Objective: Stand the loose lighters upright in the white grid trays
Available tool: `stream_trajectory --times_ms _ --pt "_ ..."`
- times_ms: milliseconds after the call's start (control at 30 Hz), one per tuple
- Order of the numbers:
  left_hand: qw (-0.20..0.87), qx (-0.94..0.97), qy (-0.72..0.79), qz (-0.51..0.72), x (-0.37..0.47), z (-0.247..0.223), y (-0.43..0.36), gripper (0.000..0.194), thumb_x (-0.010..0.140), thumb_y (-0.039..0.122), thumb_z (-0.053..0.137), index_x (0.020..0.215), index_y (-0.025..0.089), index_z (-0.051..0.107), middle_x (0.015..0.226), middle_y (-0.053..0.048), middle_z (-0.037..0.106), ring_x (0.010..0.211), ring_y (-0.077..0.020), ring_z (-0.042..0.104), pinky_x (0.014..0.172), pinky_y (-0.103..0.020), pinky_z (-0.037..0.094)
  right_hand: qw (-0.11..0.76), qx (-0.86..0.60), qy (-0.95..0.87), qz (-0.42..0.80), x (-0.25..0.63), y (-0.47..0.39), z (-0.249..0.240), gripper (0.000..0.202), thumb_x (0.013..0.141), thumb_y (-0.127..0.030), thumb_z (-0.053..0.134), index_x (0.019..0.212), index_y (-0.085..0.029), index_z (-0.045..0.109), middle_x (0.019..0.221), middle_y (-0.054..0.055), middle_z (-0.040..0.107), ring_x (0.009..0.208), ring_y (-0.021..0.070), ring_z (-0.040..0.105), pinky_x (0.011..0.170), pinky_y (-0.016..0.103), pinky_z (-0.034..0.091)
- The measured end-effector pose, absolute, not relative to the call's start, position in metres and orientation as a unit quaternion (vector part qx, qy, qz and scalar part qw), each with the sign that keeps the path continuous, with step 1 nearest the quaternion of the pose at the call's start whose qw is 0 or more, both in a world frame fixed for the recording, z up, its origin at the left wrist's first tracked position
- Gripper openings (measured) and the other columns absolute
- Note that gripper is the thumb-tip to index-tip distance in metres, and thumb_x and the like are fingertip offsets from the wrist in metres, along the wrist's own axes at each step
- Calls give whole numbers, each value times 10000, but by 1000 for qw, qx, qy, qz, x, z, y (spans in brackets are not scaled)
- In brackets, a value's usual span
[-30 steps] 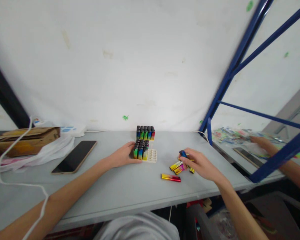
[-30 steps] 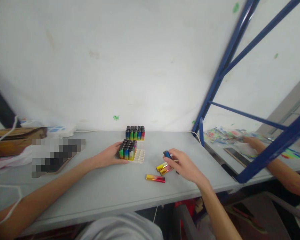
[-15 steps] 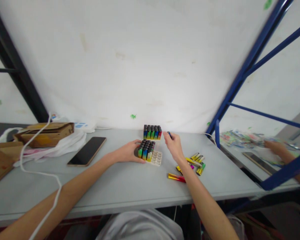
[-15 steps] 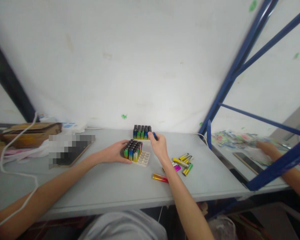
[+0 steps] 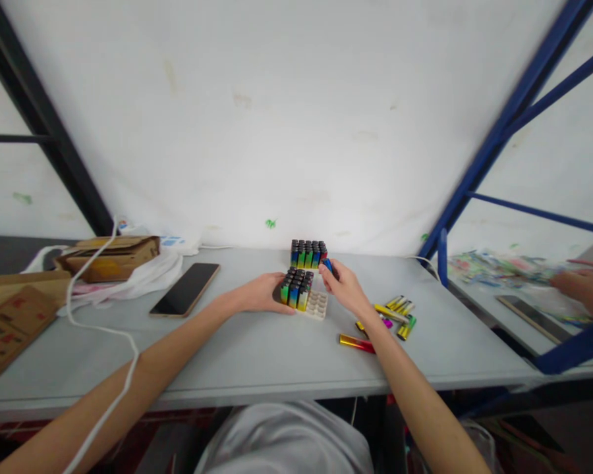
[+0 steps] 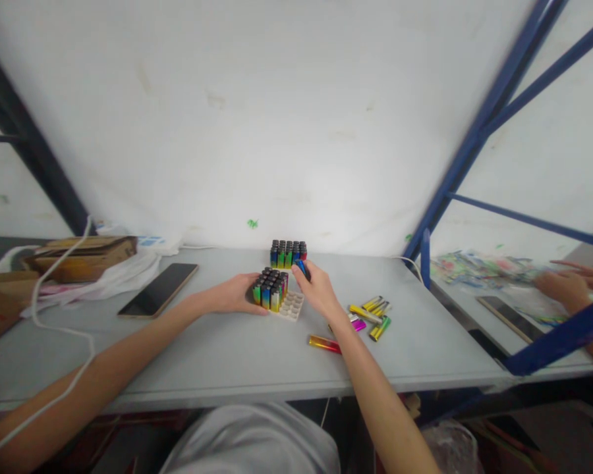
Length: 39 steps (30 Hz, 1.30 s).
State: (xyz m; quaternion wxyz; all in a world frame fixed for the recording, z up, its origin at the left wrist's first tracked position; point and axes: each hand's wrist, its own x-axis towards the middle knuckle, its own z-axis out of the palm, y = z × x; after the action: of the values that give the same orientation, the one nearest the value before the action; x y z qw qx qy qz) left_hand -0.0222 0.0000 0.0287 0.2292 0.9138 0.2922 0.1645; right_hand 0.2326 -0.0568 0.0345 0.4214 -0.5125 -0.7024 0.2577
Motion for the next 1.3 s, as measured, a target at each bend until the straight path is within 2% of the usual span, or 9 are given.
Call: stream_trajectory --times_ms 67,133,267,400,700,867,1000,1167,1300 --pt "224 914 299 162 -22 29 -1 704 735 600 808 1281 188 643 1276 -97 715 1142 -333 685 1004 -396 532 433 -499 -715 228 233 -58 36 502 990 -681 404 896 -214 559 837 40 657 725 170 589 680 276 487" --pt "219 913 303 162 -22 30 -2 699 731 608 807 1261 181 649 1262 -100 720 1132 -336 690 998 -397 536 420 -509 -733 167 235 -58 37 535 996 -679 394 827 -205 574 859 55 662 779 184 588 708 279 477" --pt "211 915 301 164 -22 29 -2 710 738 611 800 1271 169 642 1284 -104 709 1153 -336 681 1023 -388 523 354 -553 -747 104 237 -58 39 572 1015 -638 414 686 -196 569 650 22 621 627 168 527 646 281 406" --pt "206 917 300 163 -23 24 1 730 740 631 793 1287 174 633 1268 -113 707 1141 -337 679 1009 -396 530 303 -564 -759 118 237 -58 38 527 1025 -539 491 678 -173 642 666 47 696 602 176 578 655 282 402" --pt "202 920 291 169 -23 20 2 733 752 630 792 1306 179 625 1272 -97 688 1160 -335 661 1046 -401 510 235 -518 -819 72 240 -56 37 320 1025 -335 579 785 -150 683 678 23 675 587 143 520 611 257 340" --pt "209 922 277 175 -23 21 2 724 761 583 806 1337 189 615 1294 -91 680 1176 -337 653 1051 -405 507 222 -525 -820 54 241 -55 36 297 1019 -315 592 794 -144 684 730 52 690 645 166 555 636 269 350" --pt "211 920 282 173 -23 20 4 732 756 591 807 1340 197 608 1334 -101 666 1190 -332 645 1058 -409 497 187 -532 -822 75 239 -54 31 190 992 -257 628 858 -149 707 787 59 719 689 177 606 673 266 399" --pt "221 918 277 177 -24 17 5 759 759 604 808 1363 199 591 1372 -114 645 1222 -334 626 1080 -417 480 161 -546 -820 55 245 -63 44 148 942 -281 699 952 -134 717 934 102 739 826 202 648 773 291 452" --pt "218 918 289 163 -23 16 5 806 743 656 801 1360 181 592 1386 -132 628 1219 -345 620 1096 -431 465 128 -541 -823 113 261 -90 74 158 911 -318 717 891 -161 733 880 69 741 800 194 654 756 290 467"
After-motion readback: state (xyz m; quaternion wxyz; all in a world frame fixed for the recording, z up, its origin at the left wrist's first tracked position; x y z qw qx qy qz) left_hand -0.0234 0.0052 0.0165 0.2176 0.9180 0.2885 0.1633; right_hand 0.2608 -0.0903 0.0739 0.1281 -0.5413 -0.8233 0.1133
